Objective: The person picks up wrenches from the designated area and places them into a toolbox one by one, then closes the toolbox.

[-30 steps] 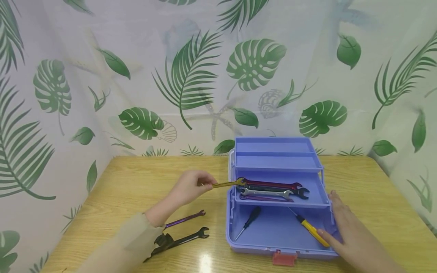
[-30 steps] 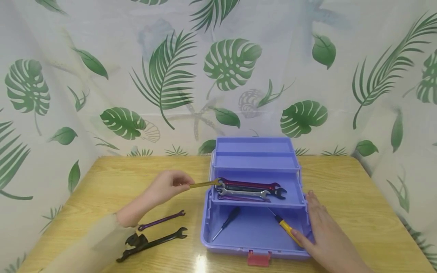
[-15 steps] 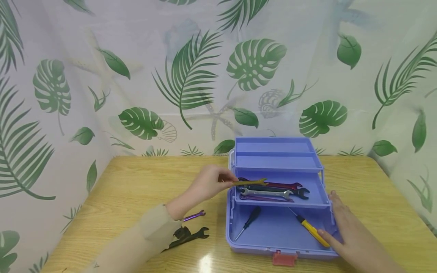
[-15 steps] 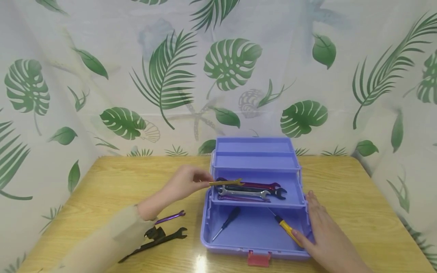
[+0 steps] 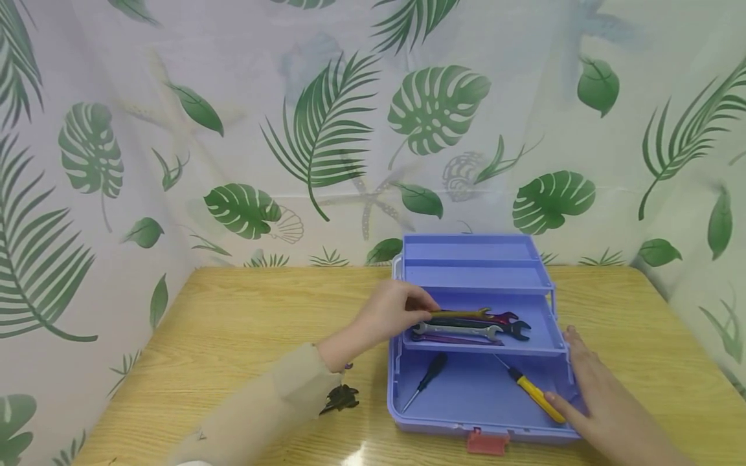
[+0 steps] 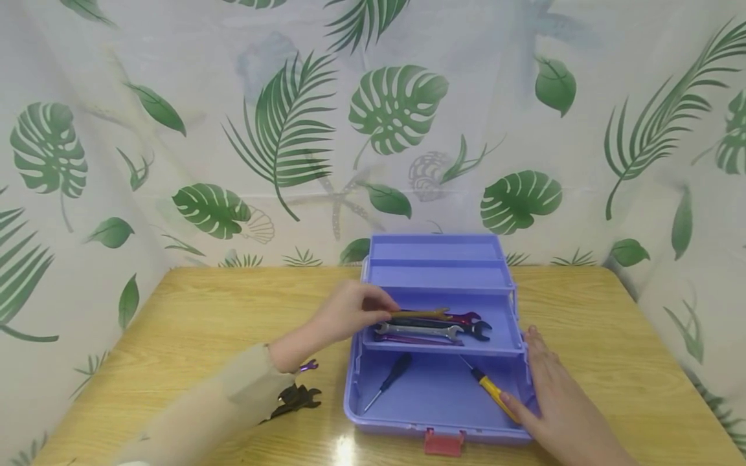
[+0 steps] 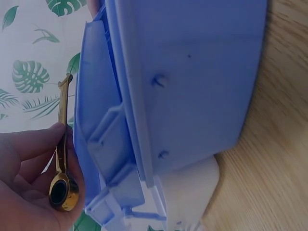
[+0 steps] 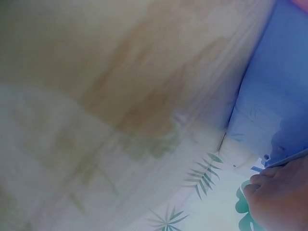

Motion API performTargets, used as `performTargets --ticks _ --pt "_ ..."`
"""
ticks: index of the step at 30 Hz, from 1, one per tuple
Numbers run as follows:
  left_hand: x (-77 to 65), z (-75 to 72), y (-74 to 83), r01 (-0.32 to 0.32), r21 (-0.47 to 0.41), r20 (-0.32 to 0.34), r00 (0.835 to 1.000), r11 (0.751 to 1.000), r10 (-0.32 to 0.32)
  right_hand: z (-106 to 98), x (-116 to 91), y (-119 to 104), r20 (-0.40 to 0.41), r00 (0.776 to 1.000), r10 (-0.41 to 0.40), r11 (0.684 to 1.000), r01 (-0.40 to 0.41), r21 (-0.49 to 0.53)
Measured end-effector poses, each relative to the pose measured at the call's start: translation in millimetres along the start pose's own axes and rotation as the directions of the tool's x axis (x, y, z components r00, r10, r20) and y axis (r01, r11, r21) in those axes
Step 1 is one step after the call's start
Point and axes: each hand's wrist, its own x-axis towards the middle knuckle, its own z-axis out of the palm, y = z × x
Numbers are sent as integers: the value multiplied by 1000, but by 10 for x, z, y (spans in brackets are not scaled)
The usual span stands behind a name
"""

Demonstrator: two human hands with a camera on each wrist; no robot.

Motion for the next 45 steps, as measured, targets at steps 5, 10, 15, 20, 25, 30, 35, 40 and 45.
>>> performTargets --ticks 5,10,15,20,25,30,35,40,45 --pt "81 99 66 -13 26 12 1000 1000 13 -4 4 7 6 1000 6 1000 -6 -10" --pt "131 187 113 -19 44 43 999 999 17 -14 14 6 15 1000 10 1000 -10 -12" --pt "147 252 131 -22 17 62 998 1000 21 -11 13 3 14 1000 5 1000 -5 -6" --pt "163 322 103 -34 18 79 996 999 33 -3 -2 3 4 1000 0 1000 0 1" --pt "168 376 97 -28 31 90 996 999 25 -7 4 0 7 1000 5 1000 -5 -4" --pt "169 405 99 -29 42 87 996 999 25 6 -5 17 3 1000 1 1000 -1 8" --pt "169 419 105 -28 41 87 996 999 25 -1 -6 13 1 1000 1 1000 -1 7" --pt "174 428 95 -41 44 79 996 998 37 -34 14 -14 31 999 25 999 -25 -21" --pt "167 424 88 -40 15 82 996 999 39 -44 17 -39 40 999 32 999 -31 -42"
